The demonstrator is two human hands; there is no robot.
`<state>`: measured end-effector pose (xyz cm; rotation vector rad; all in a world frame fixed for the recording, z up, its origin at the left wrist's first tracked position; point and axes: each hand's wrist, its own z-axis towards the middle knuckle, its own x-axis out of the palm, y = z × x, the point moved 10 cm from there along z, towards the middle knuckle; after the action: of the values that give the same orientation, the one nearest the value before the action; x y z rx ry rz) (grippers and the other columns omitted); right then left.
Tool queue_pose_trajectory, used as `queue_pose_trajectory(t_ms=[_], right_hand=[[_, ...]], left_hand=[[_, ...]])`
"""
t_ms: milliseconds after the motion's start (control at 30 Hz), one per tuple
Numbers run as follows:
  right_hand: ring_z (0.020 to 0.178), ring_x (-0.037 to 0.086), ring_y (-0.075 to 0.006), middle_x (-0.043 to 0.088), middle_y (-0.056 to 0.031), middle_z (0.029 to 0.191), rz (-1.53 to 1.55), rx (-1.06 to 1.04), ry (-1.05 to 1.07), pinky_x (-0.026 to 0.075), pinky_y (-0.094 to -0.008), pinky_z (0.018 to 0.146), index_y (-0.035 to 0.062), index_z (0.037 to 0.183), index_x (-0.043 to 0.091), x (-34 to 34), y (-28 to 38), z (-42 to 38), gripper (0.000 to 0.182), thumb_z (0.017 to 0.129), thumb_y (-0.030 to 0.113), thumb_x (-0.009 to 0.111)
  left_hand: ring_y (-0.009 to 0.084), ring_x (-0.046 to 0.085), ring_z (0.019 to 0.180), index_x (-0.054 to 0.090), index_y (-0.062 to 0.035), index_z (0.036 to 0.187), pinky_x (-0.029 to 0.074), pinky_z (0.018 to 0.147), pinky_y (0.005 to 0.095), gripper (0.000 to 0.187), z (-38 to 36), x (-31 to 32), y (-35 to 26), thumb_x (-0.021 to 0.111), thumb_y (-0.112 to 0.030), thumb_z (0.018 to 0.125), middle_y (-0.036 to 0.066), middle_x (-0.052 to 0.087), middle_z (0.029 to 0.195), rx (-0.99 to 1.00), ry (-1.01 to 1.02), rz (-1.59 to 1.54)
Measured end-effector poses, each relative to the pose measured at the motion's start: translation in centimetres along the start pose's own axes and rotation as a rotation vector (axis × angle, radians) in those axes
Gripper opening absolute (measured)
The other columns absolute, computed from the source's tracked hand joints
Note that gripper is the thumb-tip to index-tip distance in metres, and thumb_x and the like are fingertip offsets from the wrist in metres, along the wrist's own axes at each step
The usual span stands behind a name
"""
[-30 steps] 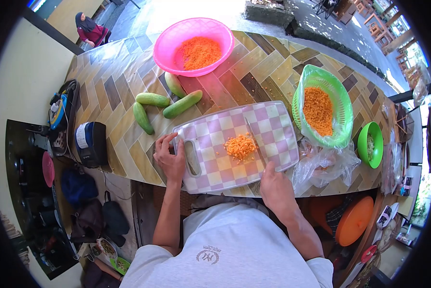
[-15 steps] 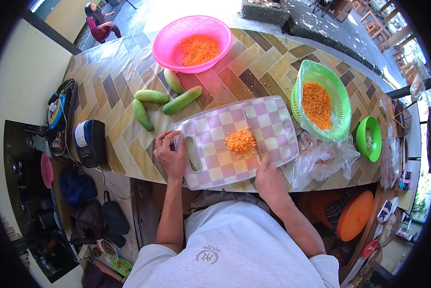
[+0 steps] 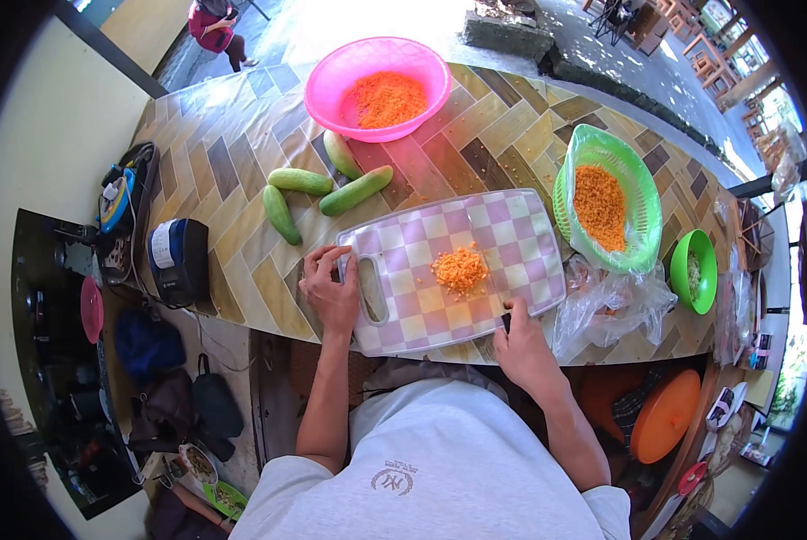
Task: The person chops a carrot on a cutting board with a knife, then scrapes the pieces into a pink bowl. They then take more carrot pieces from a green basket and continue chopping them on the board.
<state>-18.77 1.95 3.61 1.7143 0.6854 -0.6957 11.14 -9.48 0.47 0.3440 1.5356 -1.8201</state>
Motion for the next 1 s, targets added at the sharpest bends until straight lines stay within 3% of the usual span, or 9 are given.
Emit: queue_pose_trajectory(t_ms=[33,133,233,333,533,933,1000], right_hand=[[0.087,0.062,-0.0523,0.063,-0.0346,0.086,0.042,-0.092,-0.038,0.05,-0.0561,0.076,-0.0048,0.121,0.041,-0.4,0.6,-0.6,0.034,0.093,0.011,0.053],[0.081,0.063,-0.0511,0.064,-0.0311,0.08,-0.038,-0.075,-0.081,0.05,-0.0563,0.072,-0.0002,0.127,0.041,-0.3,0.0,-1.8,0.036,0.096,0.014,0.052],[0.073,0.065,-0.0484,0.064,-0.0275,0.072,-0.181,0.171,0.025,0.051,-0.056,0.067,-0.0015,0.122,0.043,0.5,-0.8,-2.6,0.031,0.098,0.017,0.051],[0.067,0.065,-0.0462,0.065,-0.0256,0.068,-0.289,0.165,0.04,0.051,-0.0559,0.063,-0.0022,0.113,0.045,-0.1,1.0,-2.6,0.026,0.1,0.02,0.05],[0.072,0.067,-0.045,0.066,-0.0267,0.072,-0.353,0.229,0.068,0.053,-0.0546,0.066,-0.0027,0.103,0.046,2.2,-0.7,-1.1,0.028,0.101,0.025,0.047],[0.076,0.067,-0.0472,0.067,-0.0285,0.077,-0.252,0.249,0.144,0.053,-0.0567,0.07,-0.0035,0.104,0.044,1.4,0.2,-0.8,0.03,0.102,0.026,0.045],[0.077,0.067,-0.0475,0.067,-0.0289,0.078,-0.257,0.259,0.126,0.053,-0.0567,0.07,-0.0043,0.105,0.044,2.8,-0.8,-0.9,0.03,0.102,0.026,0.045]], left_hand=[[0.019,0.06,0.084,0.073,-0.0115,0.1,0.045,0.08,0.0335,0.018,0.0,-0.1,-0.2,0.074,-0.017,0.083,0.004,0.064,0.11,0.011,-0.005,0.005],[0.0186,0.06,0.083,0.073,-0.0117,0.101,0.044,0.082,0.0333,0.019,-0.1,-0.1,-0.3,0.075,-0.016,0.083,0.004,0.064,0.11,-0.013,0.0,0.047],[0.019,0.06,0.084,0.072,-0.0115,0.101,0.045,0.081,0.0334,0.019,-0.1,-0.1,-0.3,0.074,-0.015,0.082,0.004,0.064,0.11,-0.002,-0.006,0.051],[0.0187,0.06,0.085,0.072,-0.012,0.101,0.044,0.081,0.0338,0.019,-0.1,-0.1,-0.3,0.074,-0.016,0.082,0.003,0.064,0.11,0.006,-0.009,0.028],[0.0184,0.06,0.085,0.073,-0.0123,0.1,0.044,0.081,0.0338,0.017,-0.2,-0.1,-0.3,0.074,-0.016,0.083,0.003,0.064,0.11,0.019,-0.02,0.041],[0.0188,0.061,0.083,0.073,-0.0123,0.099,0.044,0.082,0.034,0.017,-0.1,0.0,-0.2,0.074,-0.017,0.083,0.004,0.064,0.109,0.032,-0.011,0.01],[0.0185,0.062,0.086,0.073,-0.0144,0.1,0.04,0.086,0.0359,0.018,-0.3,0.2,0.3,0.075,-0.019,0.083,0.003,0.063,0.111,0.01,0.003,0.009]])
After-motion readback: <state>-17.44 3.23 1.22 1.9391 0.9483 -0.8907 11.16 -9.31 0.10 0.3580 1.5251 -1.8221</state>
